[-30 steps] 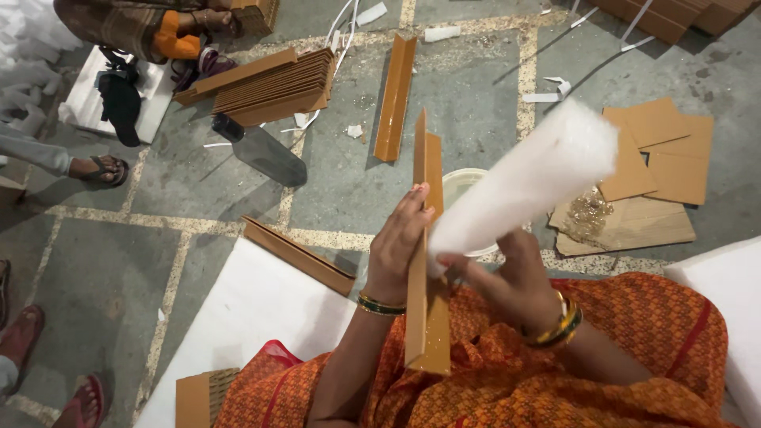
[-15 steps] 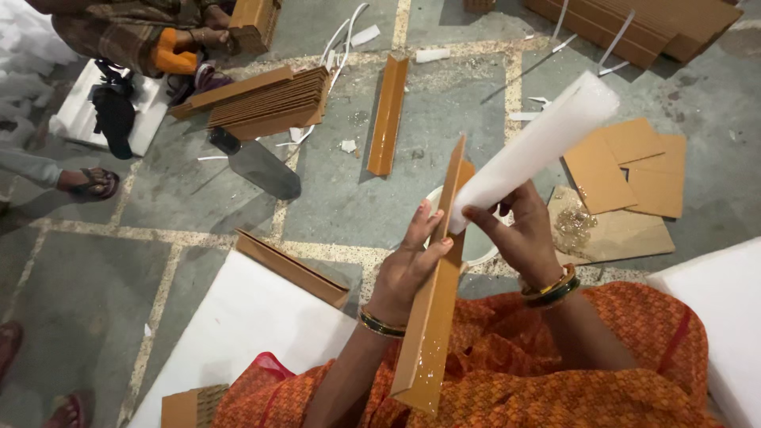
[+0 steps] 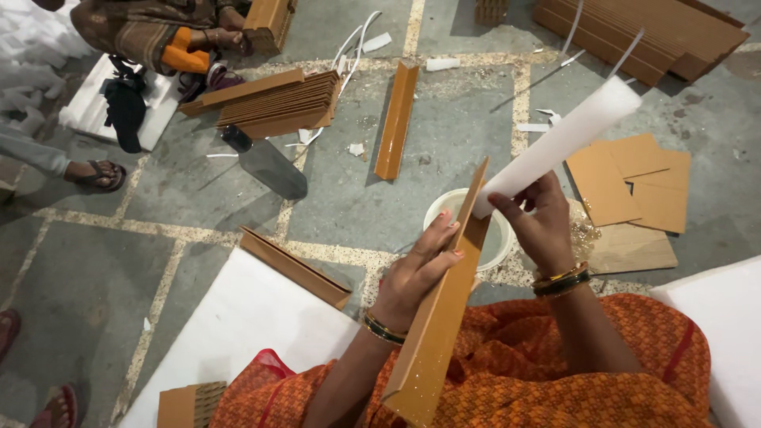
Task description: The person sits on the floor and applies a liquid adhesive to a long, narrow piece of cardboard using a white foam roller. They repeatedly dip the roller into a white bucket of liquid and roll it along the cardboard surface.
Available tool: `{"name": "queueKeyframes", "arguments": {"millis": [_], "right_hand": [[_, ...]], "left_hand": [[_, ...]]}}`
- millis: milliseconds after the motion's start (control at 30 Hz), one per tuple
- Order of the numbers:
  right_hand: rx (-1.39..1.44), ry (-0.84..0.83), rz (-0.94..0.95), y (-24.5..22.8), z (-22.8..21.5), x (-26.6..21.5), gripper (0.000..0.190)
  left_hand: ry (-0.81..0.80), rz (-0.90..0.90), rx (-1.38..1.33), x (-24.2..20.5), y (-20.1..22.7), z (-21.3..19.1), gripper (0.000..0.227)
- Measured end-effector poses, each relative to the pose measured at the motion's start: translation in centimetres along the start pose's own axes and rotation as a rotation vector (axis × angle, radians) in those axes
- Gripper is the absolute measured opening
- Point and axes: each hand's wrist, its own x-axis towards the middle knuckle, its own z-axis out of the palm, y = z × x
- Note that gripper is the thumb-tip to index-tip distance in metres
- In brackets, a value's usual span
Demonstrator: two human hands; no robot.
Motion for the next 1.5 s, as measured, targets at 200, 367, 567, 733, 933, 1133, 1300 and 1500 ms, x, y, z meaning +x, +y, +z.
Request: {"name": "queueKeyframes", "arguments": {"millis": [200, 367, 567, 733, 933, 1133, 1300, 1500], "right_hand": [[0.058, 0.023, 0.016, 0.7, -0.5, 0.7, 0.045], [0.088, 0.034, 0.026, 2.0, -1.1, 0.8, 0.048], [0.045, 0.047, -0.011, 2.3, -1.5, 0.8, 0.045], [0.087, 0.068, 0.004, 2.3, -1.7, 0.7, 0.038], [0.130, 0.058, -0.021, 3.7, -1.9, 0.8, 0.033], [0.021, 0.119, 0.083, 3.2, -1.9, 1.5, 0.037], [0.151, 0.069, -0.009, 4.2, -2.2, 1.8, 0.038], [0.141, 0.082, 0.025, 5.1, -2.6, 2.1, 0.037]], "left_hand": [[-0.002, 0.030, -0.101, 0.5, 0.3, -0.1, 0.044], [-0.038, 0.047, -0.091, 0.4, 0.6, -0.9, 0.040], [-0.102, 0.019, -0.090, 0.4, 0.4, -1.3, 0.039], [-0.112, 0.018, -0.025, 0.4, 1.3, -1.8, 0.037], [-0.138, -0.020, -0.154, 0.7, 1.3, -1.7, 0.039], [-0.130, -0.001, -0.122, 0.5, 1.0, -1.2, 0.044], [-0.095, -0.022, -0.211, -0.2, 0.7, -0.6, 0.046], [-0.094, -0.020, -0.191, 0.1, 1.3, -1.2, 0.052]]}}
